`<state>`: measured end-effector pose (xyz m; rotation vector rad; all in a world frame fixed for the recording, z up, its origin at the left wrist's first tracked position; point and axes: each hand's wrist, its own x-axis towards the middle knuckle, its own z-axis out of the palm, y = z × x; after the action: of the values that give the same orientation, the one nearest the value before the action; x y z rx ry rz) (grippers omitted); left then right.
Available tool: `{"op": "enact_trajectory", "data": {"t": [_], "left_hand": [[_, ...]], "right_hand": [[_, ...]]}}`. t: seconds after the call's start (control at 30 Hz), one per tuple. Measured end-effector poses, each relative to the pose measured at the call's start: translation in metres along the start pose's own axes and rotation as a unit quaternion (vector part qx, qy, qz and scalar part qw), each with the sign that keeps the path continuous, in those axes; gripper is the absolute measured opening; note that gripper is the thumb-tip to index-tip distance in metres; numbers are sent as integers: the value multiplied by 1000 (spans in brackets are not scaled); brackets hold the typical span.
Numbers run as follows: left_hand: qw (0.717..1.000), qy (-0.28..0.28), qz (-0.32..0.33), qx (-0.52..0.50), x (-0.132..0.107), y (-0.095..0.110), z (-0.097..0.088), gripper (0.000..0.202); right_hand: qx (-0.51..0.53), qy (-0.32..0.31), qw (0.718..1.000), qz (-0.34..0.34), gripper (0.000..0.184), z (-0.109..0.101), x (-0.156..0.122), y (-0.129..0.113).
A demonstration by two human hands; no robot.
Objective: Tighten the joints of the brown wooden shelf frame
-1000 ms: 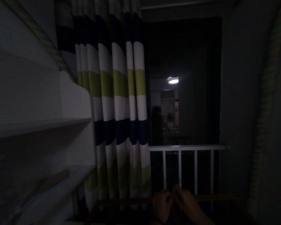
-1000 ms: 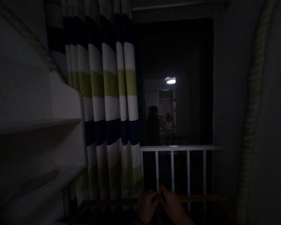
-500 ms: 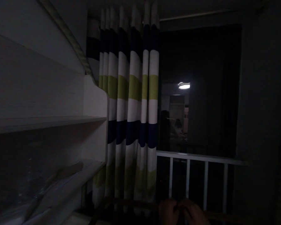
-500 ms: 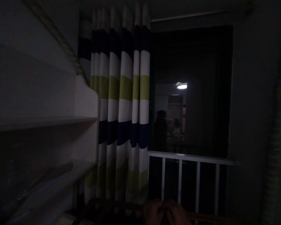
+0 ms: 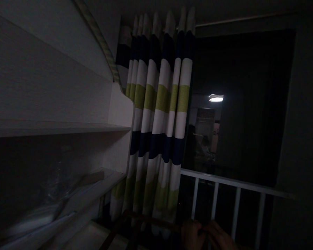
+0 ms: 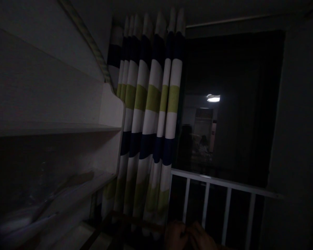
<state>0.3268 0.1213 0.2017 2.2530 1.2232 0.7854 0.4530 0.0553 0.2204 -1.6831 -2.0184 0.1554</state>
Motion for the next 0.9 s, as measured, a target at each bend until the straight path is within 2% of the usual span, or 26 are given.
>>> {"op": "enact_trajectory", "data": {"t": [0.13,0.23,0.3,0.43,0.5,0.63,0.73,0.83,0.9], "left_hand": [[997,21,60,-33,-2,11,-15,18],[993,10,110,-39,0,22,-30,18],[991,-9,114,-68,5,28,-38,20],[985,-49,136,-91,15,38,-53,22],[982,-62,154,-95,12,43,-64,20],[971,-64,220,-70,-20,56,-91,20],[968,-79,234,-45,-58,65,-103,17],[967,-115,225,-30,-92,69,-107,17],[962,-150,223,-46,-110,69,-109,17]], "right_hand": [[7,38,999,-15,32,-13,-6,-15],[0,84,996,-13,31,-23,-7,-25],[-6,127,992,-19,30,-30,-5,-32],[-52,168,983,-41,29,-49,-2,-45],[-50,179,981,-53,29,-57,-7,-55],[-5,213,974,-80,30,-63,-36,-78],[50,184,977,-90,31,-60,-68,-95],[80,137,986,-51,35,-55,-104,-112],[93,142,985,-14,36,-47,-132,-120]]}}
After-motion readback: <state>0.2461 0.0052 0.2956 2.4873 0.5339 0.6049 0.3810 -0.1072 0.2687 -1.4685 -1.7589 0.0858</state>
